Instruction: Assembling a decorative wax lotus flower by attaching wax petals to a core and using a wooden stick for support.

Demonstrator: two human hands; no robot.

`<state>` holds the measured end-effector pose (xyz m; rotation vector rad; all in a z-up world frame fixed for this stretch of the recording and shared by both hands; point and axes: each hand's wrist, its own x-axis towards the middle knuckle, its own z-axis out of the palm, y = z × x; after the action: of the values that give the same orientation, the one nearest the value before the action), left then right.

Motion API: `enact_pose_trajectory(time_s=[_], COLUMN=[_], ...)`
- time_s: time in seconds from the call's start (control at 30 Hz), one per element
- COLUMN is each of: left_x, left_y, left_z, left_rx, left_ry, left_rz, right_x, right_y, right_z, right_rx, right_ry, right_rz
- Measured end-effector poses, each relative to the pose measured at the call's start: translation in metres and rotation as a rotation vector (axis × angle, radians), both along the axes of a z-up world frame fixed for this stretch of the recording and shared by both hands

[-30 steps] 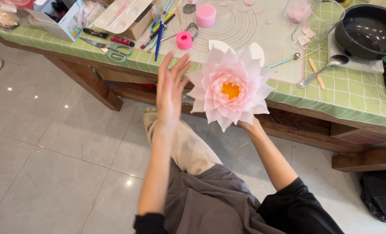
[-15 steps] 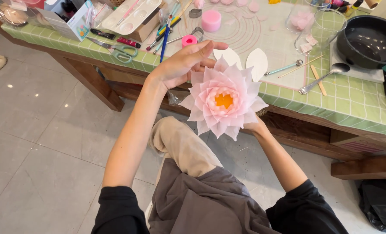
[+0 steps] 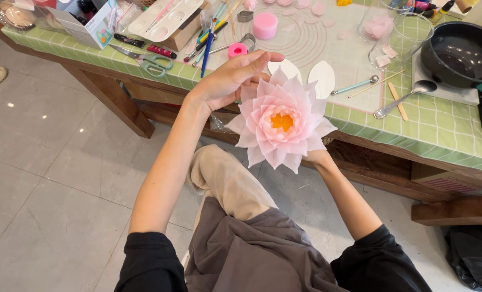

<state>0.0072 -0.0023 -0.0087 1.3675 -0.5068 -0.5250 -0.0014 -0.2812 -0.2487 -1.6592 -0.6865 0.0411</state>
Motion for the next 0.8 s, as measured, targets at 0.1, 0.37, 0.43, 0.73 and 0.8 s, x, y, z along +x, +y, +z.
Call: enact_pose_trajectory(time_s=[0.1,0.37,0.43,0.73,0.8], left_x=[0.011,0.026,0.022,0.025,0.024], left_y=[0.0,0.007,0.008,0.012,0.012], left_z=[-0.009,-0.032,-0.027,-0.046,-0.056], left_rx=[-0.017,-0.065,-0.094,-0.211,-0.237], left_ry=[0.042,0.149,0.158,0.148,0.145], left_rz=[0.041,0.096,0.071,0.135,0.138], right_x=[0.003,-0.016,-0.014,0.009,0.011], right_y=[0.006,0.022,0.021,0.006,0.005], right_z=[0.008,0.048,0.043,-0.001,0.003], right_rx=[-0.052,-0.043,0.05,-0.011,-0.019], right_ry=[0.011,0.054,0.101,-0.084,-0.11], right_rz=[-0.043,0.0,0.022,-0.034,-0.076])
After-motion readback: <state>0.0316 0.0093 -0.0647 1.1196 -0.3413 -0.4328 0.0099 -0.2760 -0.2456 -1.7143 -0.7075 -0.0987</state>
